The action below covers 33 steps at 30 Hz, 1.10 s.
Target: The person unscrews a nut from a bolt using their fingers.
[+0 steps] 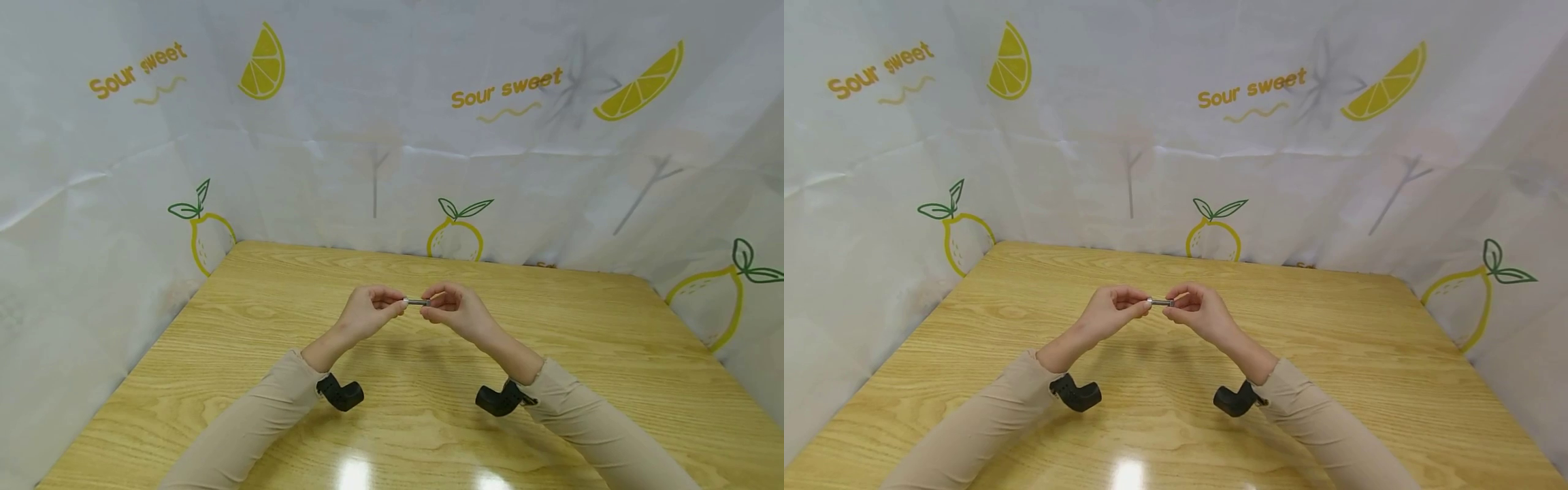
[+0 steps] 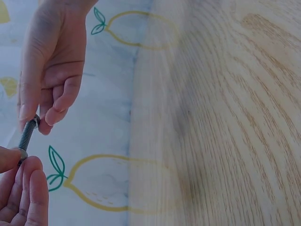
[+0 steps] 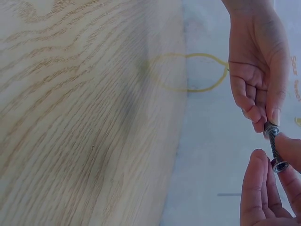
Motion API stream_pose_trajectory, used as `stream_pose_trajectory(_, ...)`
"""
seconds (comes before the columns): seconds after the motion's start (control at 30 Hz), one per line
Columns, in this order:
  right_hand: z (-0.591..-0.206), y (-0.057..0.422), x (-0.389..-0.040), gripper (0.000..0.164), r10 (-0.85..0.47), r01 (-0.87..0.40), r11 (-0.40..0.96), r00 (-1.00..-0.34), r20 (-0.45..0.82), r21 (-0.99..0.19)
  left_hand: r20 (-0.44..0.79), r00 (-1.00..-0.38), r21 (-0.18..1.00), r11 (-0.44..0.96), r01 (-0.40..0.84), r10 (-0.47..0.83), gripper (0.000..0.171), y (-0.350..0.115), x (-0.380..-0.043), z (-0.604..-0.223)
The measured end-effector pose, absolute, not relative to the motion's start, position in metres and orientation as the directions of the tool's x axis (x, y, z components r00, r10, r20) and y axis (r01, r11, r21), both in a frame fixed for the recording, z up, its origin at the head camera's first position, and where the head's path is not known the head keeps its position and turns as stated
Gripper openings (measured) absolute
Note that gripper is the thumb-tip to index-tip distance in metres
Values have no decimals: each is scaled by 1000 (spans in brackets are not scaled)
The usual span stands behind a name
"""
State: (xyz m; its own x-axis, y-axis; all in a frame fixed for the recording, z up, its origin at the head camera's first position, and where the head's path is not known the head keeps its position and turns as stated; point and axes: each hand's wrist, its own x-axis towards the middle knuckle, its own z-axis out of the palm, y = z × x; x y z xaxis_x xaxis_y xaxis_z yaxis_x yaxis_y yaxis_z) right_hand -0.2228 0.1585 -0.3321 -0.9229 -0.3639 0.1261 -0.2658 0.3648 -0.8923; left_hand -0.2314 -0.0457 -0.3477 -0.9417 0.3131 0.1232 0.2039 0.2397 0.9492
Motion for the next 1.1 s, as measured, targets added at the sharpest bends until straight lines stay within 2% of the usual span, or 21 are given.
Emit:
stream_pose_trajectory(0.13, -333, 159, -223, 30, -363, -273, 367, -922, 134, -889, 128, -941, 948, 241, 209, 313, 22, -46, -232, -349)
stream_pose_trajectory(0.43, -335, 158, -221, 25, -313, -304, 426, -933, 177, -852, 132, -940, 946, 243, 214, 313, 21, -46, -231, -349)
stream_pose_trajectory(1.1, -338, 160, -223, 20, -267, -330, 384, -934, 238, -863, 110, -939, 952, 237, 194, 326, 23, -47, -230, -347)
